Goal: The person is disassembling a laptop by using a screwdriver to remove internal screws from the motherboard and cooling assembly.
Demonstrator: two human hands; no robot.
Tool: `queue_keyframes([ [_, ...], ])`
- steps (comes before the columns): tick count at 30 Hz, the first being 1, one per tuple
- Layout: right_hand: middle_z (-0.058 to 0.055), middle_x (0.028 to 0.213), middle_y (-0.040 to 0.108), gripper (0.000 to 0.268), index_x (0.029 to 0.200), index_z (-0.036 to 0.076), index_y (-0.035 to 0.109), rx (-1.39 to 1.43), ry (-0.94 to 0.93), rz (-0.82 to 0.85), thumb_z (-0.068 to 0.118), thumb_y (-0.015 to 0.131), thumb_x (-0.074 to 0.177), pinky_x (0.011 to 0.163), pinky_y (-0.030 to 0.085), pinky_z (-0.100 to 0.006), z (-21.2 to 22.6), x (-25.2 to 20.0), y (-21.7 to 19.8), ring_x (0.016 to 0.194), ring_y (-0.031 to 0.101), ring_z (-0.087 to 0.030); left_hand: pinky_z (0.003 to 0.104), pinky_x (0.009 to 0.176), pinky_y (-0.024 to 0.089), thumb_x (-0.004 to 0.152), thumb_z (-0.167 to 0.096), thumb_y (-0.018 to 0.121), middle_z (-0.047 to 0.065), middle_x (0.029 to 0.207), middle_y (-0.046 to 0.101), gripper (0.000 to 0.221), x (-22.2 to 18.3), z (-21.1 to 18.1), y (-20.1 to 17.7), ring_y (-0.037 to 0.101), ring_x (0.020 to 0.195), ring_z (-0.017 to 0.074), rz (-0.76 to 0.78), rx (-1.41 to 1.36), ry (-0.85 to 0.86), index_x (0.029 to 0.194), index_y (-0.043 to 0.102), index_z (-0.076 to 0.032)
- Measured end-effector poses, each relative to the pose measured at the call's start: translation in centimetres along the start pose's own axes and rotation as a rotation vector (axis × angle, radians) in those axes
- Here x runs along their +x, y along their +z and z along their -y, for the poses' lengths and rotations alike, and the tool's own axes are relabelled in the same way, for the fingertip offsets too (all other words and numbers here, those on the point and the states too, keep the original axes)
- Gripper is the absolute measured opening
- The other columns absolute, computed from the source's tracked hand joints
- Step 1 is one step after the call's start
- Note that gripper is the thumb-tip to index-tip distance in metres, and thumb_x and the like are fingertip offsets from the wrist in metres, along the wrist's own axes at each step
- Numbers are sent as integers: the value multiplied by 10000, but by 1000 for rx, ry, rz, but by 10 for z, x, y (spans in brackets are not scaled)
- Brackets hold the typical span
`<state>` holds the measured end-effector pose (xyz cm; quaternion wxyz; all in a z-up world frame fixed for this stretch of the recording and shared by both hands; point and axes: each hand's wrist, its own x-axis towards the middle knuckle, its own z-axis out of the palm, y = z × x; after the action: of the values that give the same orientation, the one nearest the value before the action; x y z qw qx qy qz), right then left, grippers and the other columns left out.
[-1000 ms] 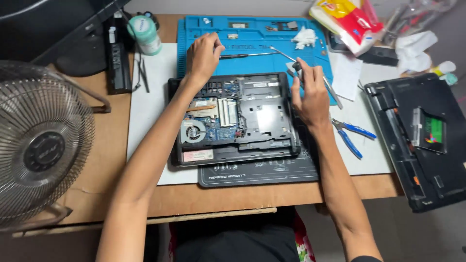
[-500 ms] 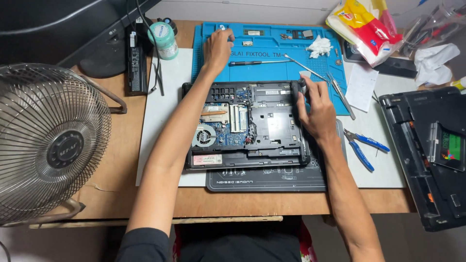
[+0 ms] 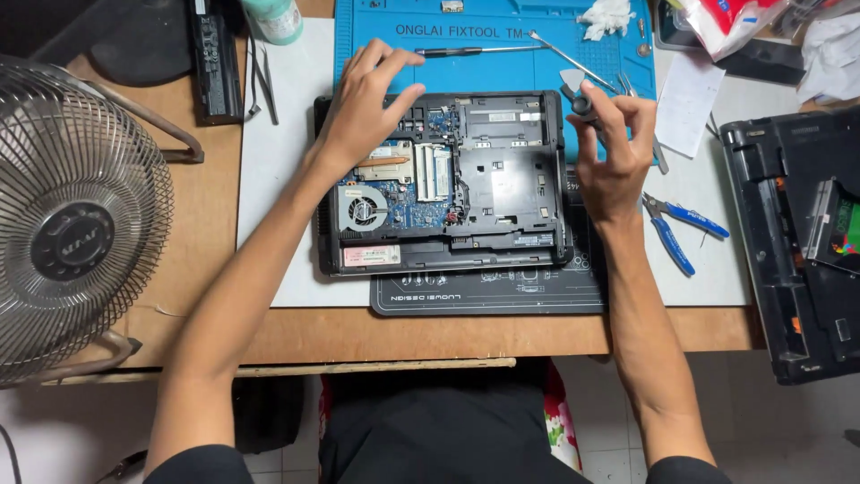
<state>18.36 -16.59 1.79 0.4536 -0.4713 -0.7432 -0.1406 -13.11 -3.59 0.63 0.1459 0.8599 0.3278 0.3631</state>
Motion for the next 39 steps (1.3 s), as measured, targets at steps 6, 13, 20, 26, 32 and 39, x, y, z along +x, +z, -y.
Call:
queue_keyframes([
  [6,-275,1135,643,412,1224,-95,551,205,-60,-155,-339,701,928,915,617,-472,45,21,-1,1088,684,-433,402,880,416,1044,-95,654,103,1013,550,111,-59,-20,-49,551,954,270,-54,43,16,1122,694,-28],
  [13,-410,1155,528,614,1405,261,197,770,103,-49,-221,393,1081,1000,586,-593,145,44,15,1032,653,-490,302,778,461,1058,-61,612,95,1023,638,120,-96,-43,-87,626,936,214,-89,-227,-139,1100,716,-18],
  [20,-322,1165,592,462,1241,92,229,977,-20,142,-200,482,987,830,667,-501,180,36,58,962,730,-423,304,781,462,997,-141,688,89,1086,634,136,-128,-38,-94,582,924,194,92,-479,-237,1119,731,-102],
  [26,-291,1135,657,405,1244,-32,286,1004,-48,184,-118,575,973,796,642,-482,190,22,84,934,749,-400,346,834,486,979,-187,711,92,1179,686,167,-143,-32,-95,596,993,232,83,-526,-220,1132,732,-123],
  [32,-281,1104,640,399,1280,-40,274,881,-162,144,-68,561,1004,764,637,-482,174,32,78,890,726,-364,399,993,392,966,-485,670,43,1229,580,351,-151,-21,-53,485,1167,275,4,-231,-120,1174,714,-206],
  [39,-280,1104,618,398,1324,-13,271,848,-164,157,-14,548,1039,774,638,-487,157,44,74,892,699,-336,593,1168,249,989,-661,529,253,1516,315,742,-149,-36,-40,318,1427,442,-78,-267,-453,1538,400,-178],
])
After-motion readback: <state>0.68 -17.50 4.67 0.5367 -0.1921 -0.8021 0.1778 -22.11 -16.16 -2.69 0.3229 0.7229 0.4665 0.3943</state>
